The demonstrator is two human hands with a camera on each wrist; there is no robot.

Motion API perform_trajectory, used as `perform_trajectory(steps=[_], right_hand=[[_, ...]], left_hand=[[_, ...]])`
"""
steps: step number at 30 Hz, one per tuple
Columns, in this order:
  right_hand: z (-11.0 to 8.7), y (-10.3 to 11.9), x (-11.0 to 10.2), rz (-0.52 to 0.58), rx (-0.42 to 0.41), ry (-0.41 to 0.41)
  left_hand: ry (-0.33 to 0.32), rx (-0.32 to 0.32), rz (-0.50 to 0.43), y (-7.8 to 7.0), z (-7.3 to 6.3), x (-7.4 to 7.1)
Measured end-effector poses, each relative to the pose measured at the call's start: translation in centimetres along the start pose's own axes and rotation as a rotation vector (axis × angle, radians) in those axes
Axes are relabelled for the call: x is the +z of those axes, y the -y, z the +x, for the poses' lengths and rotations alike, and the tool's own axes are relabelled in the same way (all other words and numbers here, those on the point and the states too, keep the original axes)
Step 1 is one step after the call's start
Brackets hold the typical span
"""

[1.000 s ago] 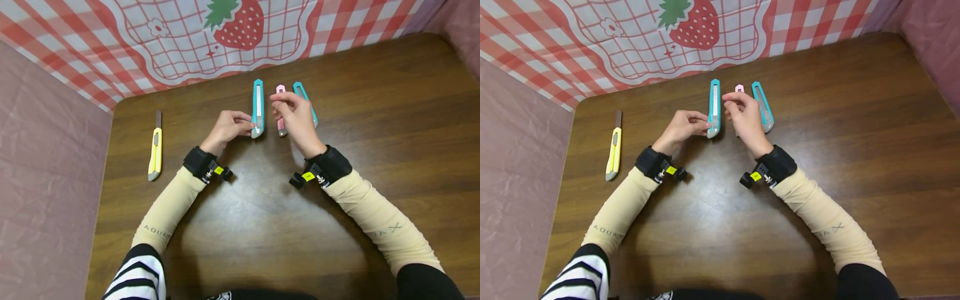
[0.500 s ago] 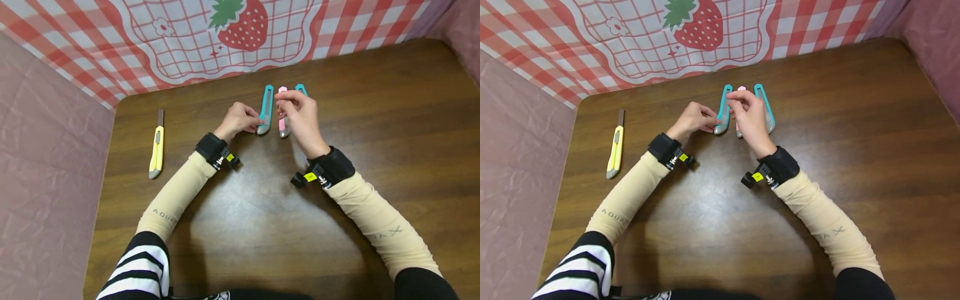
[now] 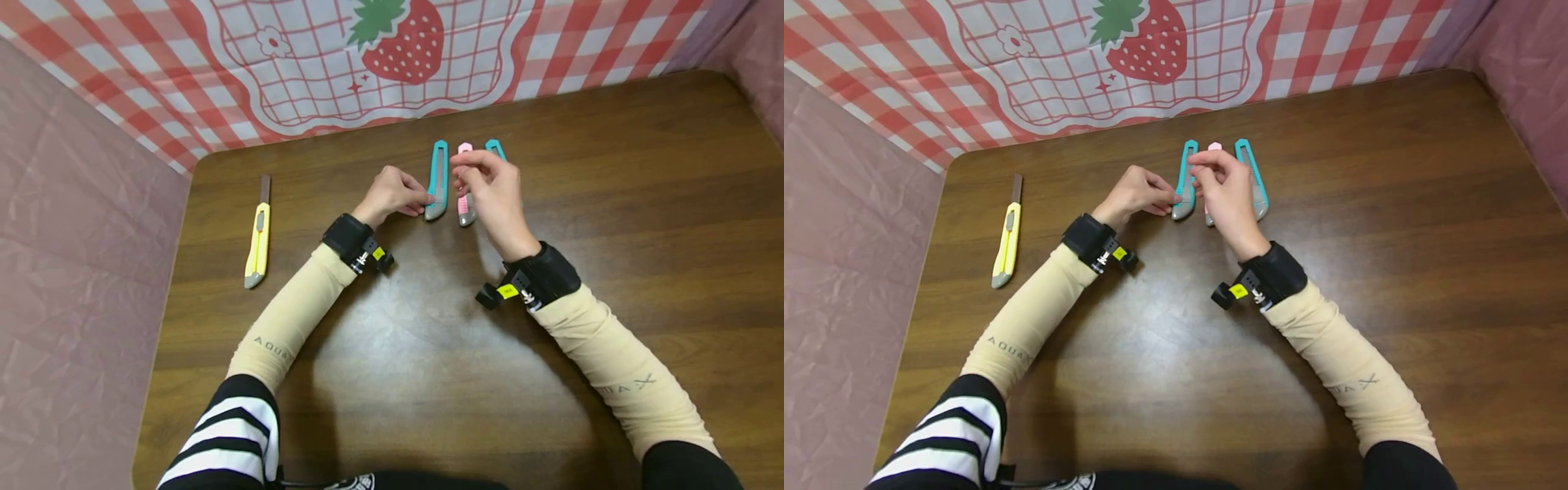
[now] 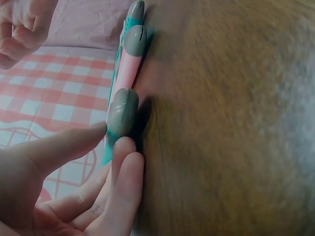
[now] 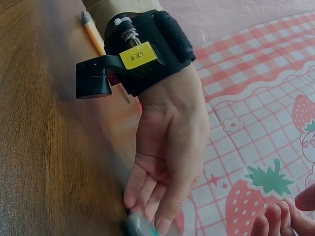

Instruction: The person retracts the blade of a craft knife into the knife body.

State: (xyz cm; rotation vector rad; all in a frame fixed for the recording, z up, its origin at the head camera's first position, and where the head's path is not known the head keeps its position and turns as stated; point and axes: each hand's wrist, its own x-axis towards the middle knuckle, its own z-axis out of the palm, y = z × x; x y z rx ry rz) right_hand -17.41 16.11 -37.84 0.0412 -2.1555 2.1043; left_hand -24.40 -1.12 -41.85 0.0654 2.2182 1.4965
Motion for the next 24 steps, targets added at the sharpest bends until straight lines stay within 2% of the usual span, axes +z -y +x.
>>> perform_trajectory(steps=[9,14,17,19,21,24], right_hand=[[0.0,0.0,0.2,0.001,0.009,-0.01],[-0.2,-0.2,0.4,0.006,0.012,0.005],[-0.3,-0.2,0.3,0.0,0.013,0.012],[-0.3,-0.2,0.2,-0.006,0.01,0.014],[-0.2,-0.1,0.3,-0.005,0.006,0.013],[-0.1,-0.1,0.4,0.003,0.003,0.016]], left_hand=[[-0.049,0.014,-0.097,0.4,-0.3,0.2],[-0.086,0.031,-0.104,1.2,-1.8,-1.0],[-0.137,0.069,-0.051,1.8,-3.6,-2.7],[-0.191,0.106,0.027,2.3,-5.0,-4.3],[-0.258,0.134,0.137,3.0,-6.5,-6.5],[-0.406,0.163,0.35,4.4,-8.8,-10.2]])
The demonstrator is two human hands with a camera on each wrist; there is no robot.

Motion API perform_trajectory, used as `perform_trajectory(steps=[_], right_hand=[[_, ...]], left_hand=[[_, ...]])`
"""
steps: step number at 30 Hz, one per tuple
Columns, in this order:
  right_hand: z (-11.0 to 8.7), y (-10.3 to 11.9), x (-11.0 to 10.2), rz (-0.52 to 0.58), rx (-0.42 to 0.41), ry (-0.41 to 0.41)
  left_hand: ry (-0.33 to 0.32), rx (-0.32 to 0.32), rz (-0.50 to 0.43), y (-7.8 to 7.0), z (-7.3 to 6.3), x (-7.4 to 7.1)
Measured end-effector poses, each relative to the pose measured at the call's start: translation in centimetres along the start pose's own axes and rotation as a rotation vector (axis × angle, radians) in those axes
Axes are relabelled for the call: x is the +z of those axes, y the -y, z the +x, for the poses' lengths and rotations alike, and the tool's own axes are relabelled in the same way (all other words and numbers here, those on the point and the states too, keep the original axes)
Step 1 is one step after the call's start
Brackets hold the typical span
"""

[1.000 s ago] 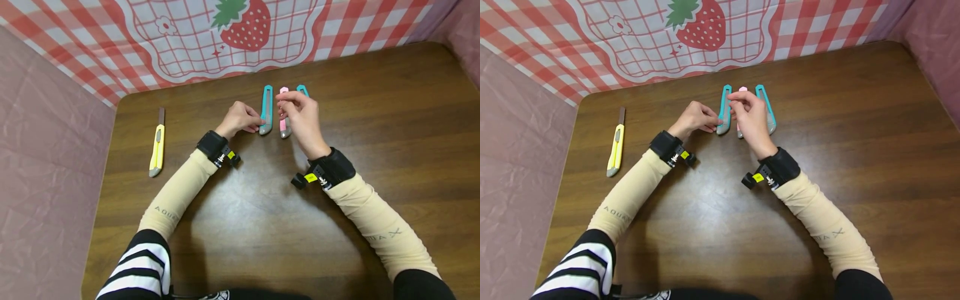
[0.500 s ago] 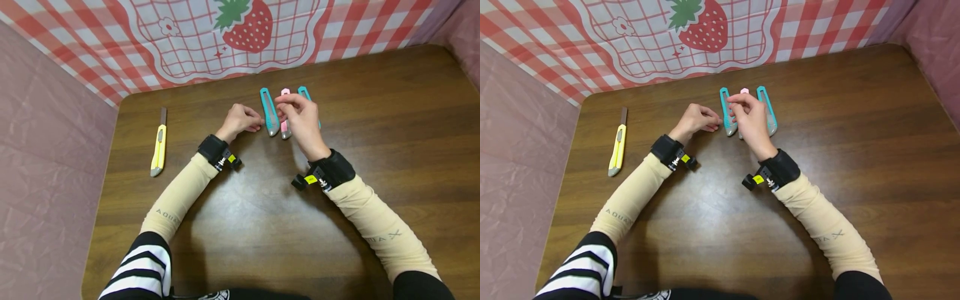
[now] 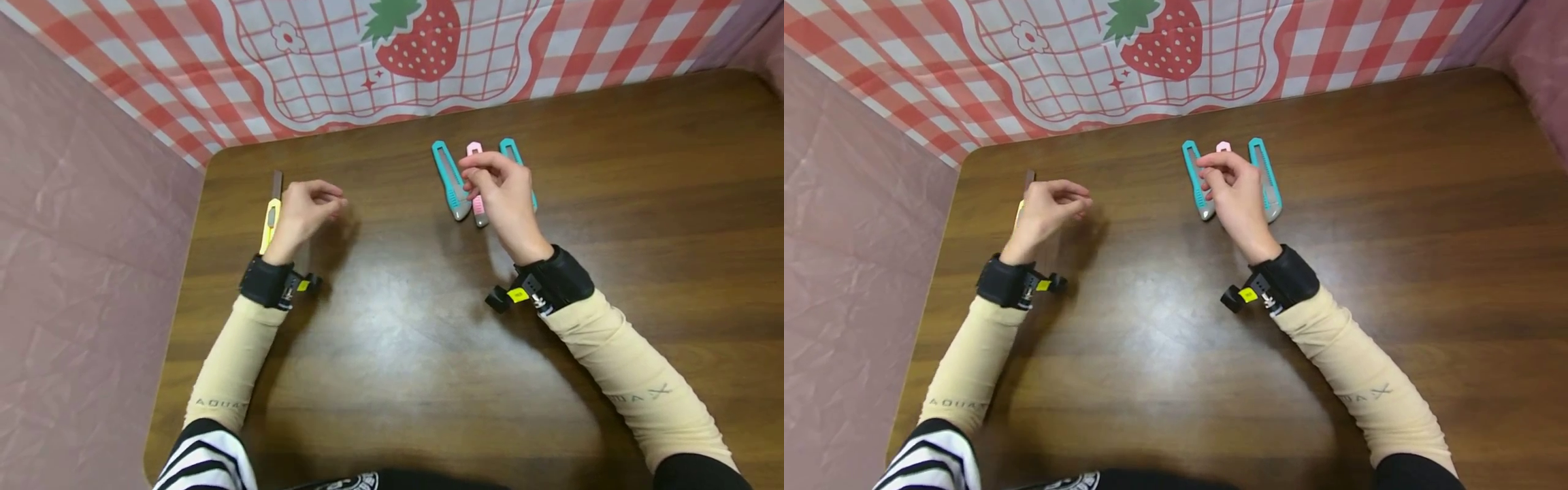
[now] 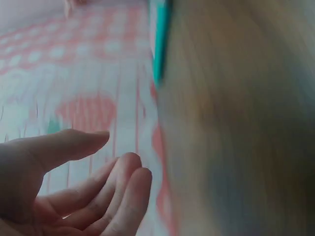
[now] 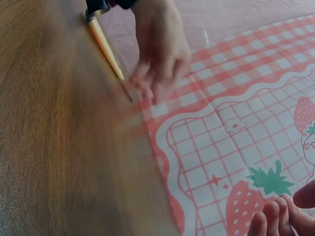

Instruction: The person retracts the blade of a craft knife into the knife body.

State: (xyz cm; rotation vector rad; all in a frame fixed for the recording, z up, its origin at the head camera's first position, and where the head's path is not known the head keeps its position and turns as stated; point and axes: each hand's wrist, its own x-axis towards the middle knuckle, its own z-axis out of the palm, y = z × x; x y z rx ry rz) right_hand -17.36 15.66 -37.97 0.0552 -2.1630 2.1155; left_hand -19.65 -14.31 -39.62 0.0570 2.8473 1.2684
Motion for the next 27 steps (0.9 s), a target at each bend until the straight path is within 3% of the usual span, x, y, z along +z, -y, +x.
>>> perform_trajectory(steps=[3,5,7,9,13,18,23,27], right_hand=[[0.1,0.1,0.0,-0.002,0.001,0.0],[0.1,0.1,-0.1,-0.008,0.004,0.003],[0.1,0.2,-0.1,-0.014,0.003,0.006],[0.1,0.3,-0.2,-0.017,0.0,0.007],[0.2,0.3,-0.2,-0.008,-0.001,0.004],[0.1,0.2,-0.2,0.005,0.008,-0.006],[0.0,0.1,0.0,-0.007,0.007,0.005],[-0.2,0.1,0.2,-0.009,0.007,0.02]], left_hand=[[-0.128,0.004,0.199,2.6,-0.9,-3.2],[-0.174,-0.026,0.302,4.1,-1.3,-4.7],[-0.158,-0.075,0.369,5.4,-1.8,-5.7],[-0.099,-0.124,0.417,6.2,-2.2,-6.4],[0.022,-0.202,0.455,7.2,-2.6,-6.6],[0.059,-0.244,0.455,7.6,-2.3,-6.3],[0.043,-0.229,0.409,7.3,-2.1,-5.9],[-0.023,-0.172,0.346,6.3,-2.1,-4.9]])
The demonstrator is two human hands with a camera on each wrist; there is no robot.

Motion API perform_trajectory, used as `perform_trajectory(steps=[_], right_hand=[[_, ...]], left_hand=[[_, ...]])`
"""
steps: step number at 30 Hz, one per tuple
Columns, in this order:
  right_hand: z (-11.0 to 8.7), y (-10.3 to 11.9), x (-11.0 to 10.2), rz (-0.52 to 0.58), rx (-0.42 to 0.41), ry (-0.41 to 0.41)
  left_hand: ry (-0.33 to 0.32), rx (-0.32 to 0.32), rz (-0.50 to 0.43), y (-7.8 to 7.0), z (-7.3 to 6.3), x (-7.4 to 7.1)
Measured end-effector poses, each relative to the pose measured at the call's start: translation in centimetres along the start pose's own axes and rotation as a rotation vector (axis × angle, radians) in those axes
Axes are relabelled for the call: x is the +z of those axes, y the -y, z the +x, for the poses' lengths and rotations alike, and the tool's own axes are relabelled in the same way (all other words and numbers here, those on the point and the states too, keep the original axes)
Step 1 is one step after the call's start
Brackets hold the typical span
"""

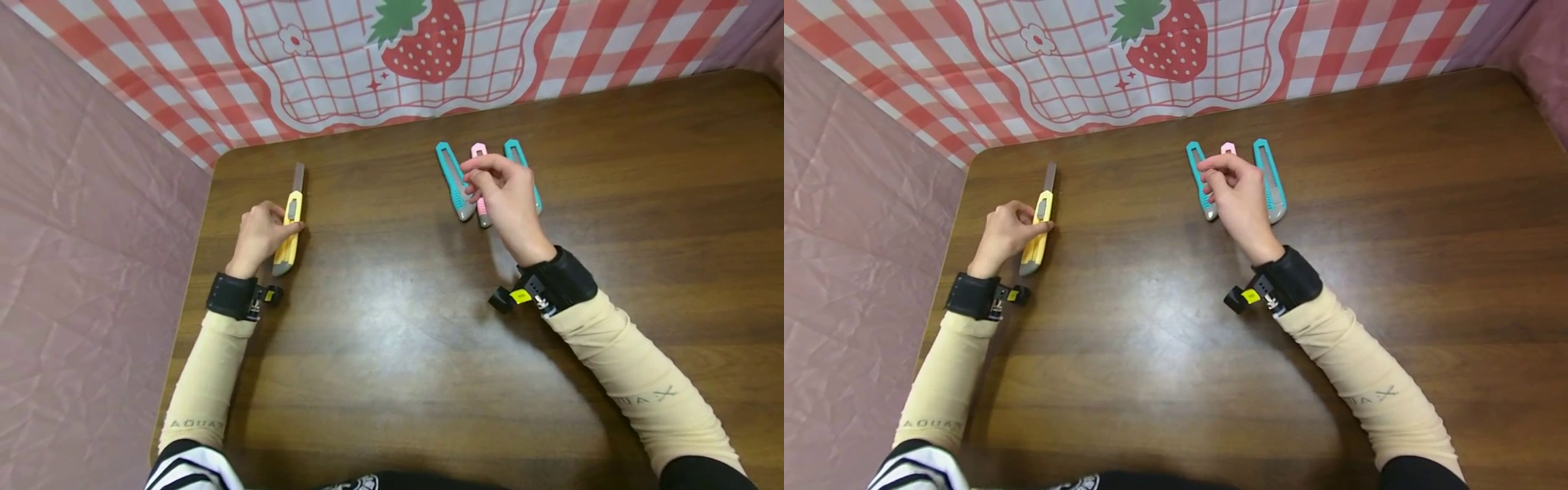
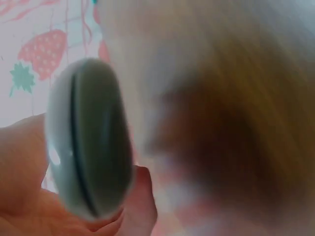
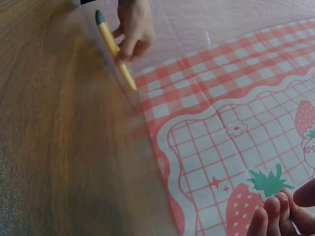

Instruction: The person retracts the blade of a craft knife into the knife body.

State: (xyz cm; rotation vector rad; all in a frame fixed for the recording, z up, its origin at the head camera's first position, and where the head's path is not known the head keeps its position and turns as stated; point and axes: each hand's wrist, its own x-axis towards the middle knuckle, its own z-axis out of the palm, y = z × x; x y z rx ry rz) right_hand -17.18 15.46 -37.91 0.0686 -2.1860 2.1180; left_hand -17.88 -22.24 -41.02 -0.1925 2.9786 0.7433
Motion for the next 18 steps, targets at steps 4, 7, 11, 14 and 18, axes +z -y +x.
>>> perform_trajectory(steps=[4,7,11,14,18], right_hand=[[-0.1,-0.2,0.0,0.003,0.008,0.034],[-0.2,-0.4,0.1,-0.015,0.015,0.101],[-0.6,-0.7,0.4,-0.09,0.027,0.218],[-0.8,-0.9,0.7,-0.104,0.075,0.275],[-0.8,-1.1,1.1,-0.055,0.143,0.303]], left_hand=[[-0.05,0.1,-0.077,-3.1,-0.4,0.6],[-0.041,0.189,-0.13,-6.1,-0.8,1.1],[0.01,0.298,-0.183,-10.3,-1.6,2.1],[0.051,0.378,-0.2,-13.2,-2.3,3.0],[0.098,0.474,-0.184,-16.3,-3.0,4.2]])
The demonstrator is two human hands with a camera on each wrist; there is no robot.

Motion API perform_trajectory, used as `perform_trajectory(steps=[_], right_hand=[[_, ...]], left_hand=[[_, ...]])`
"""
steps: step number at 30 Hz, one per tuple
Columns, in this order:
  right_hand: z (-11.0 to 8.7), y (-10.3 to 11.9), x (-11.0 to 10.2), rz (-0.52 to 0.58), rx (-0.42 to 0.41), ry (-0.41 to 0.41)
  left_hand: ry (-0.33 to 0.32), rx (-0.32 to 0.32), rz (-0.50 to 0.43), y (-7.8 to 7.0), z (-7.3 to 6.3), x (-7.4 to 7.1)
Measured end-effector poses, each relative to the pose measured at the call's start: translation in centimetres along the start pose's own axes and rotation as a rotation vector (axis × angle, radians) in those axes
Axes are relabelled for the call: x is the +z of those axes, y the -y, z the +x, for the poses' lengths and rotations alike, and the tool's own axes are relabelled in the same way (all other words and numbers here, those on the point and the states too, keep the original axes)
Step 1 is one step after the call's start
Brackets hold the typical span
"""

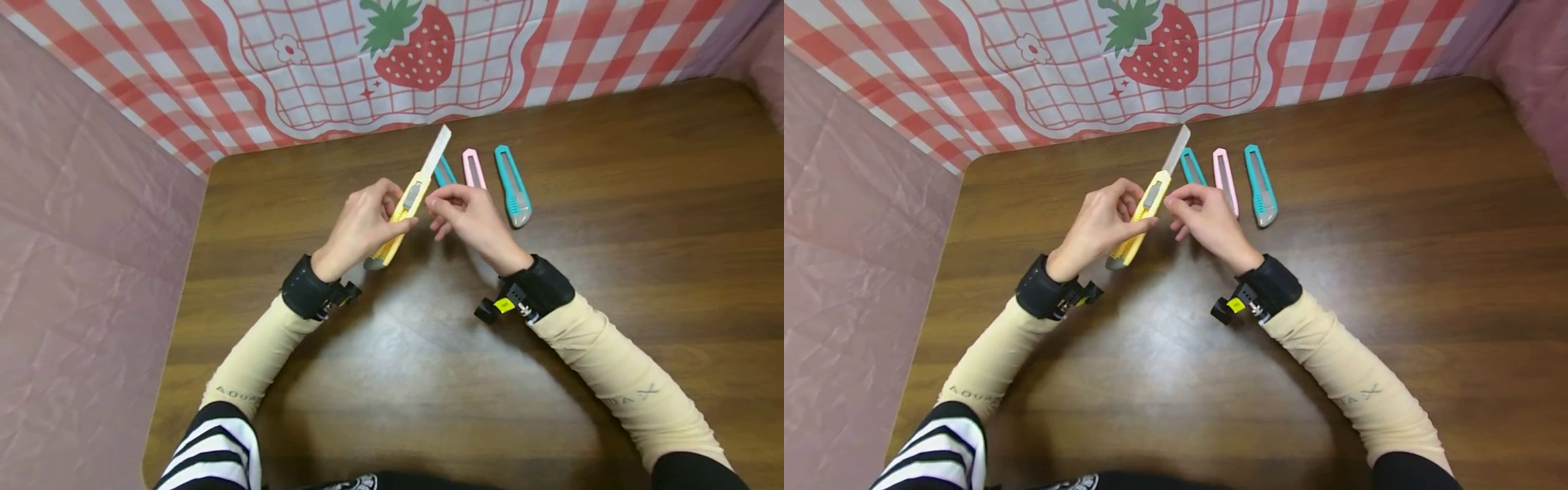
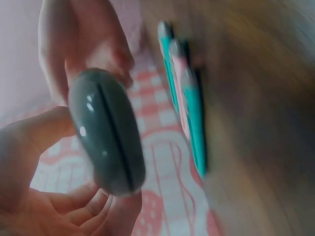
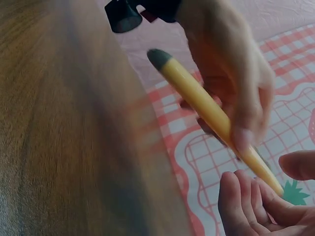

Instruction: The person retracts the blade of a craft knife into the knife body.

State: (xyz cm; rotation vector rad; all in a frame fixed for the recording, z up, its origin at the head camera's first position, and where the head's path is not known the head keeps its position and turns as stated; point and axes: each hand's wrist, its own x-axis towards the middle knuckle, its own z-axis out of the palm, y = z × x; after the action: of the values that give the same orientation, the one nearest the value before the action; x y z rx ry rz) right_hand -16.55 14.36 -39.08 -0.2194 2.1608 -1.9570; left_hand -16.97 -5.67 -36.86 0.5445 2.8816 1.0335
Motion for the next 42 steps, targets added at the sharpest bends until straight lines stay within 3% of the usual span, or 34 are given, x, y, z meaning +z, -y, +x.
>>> perform_trajectory(steps=[6,12,15,19,22,29,34,38,42], right_hand=[[0.2,-0.1,0.0,0.079,0.008,-0.061],[0.3,0.1,-0.7,0.099,-0.007,-0.098],[0.4,0.3,-1.1,0.056,-0.018,-0.109],[0.4,0.5,-1.6,-0.003,-0.029,-0.134],[0.4,0.7,-2.0,-0.028,-0.026,-0.16],[0.7,0.7,-2.5,-0.098,-0.044,-0.215],[0.8,0.5,-2.6,-0.126,-0.08,-0.217],[0.8,0.5,-2.8,-0.22,-0.11,-0.221],[0.8,0.5,-3.1,-0.285,-0.11,-0.22]], left_hand=[[0.011,0.09,0.001,-2.1,0.8,1.7],[-0.03,0.087,-0.139,-2.1,1.0,2.6],[0.023,0.031,-0.277,-1.7,0.9,2.9],[0.167,-0.068,-0.552,-1.4,0.9,3.4],[0.256,-0.109,-0.682,-1.2,0.8,4.1],[0.366,-0.1,-0.671,-1.0,0.5,5.3],[0.409,-0.116,-0.666,-0.8,0.4,5.6],[0.442,-0.14,-0.677,-0.5,0.5,5.9],[0.436,-0.145,-0.681,-0.4,0.5,6.2]])
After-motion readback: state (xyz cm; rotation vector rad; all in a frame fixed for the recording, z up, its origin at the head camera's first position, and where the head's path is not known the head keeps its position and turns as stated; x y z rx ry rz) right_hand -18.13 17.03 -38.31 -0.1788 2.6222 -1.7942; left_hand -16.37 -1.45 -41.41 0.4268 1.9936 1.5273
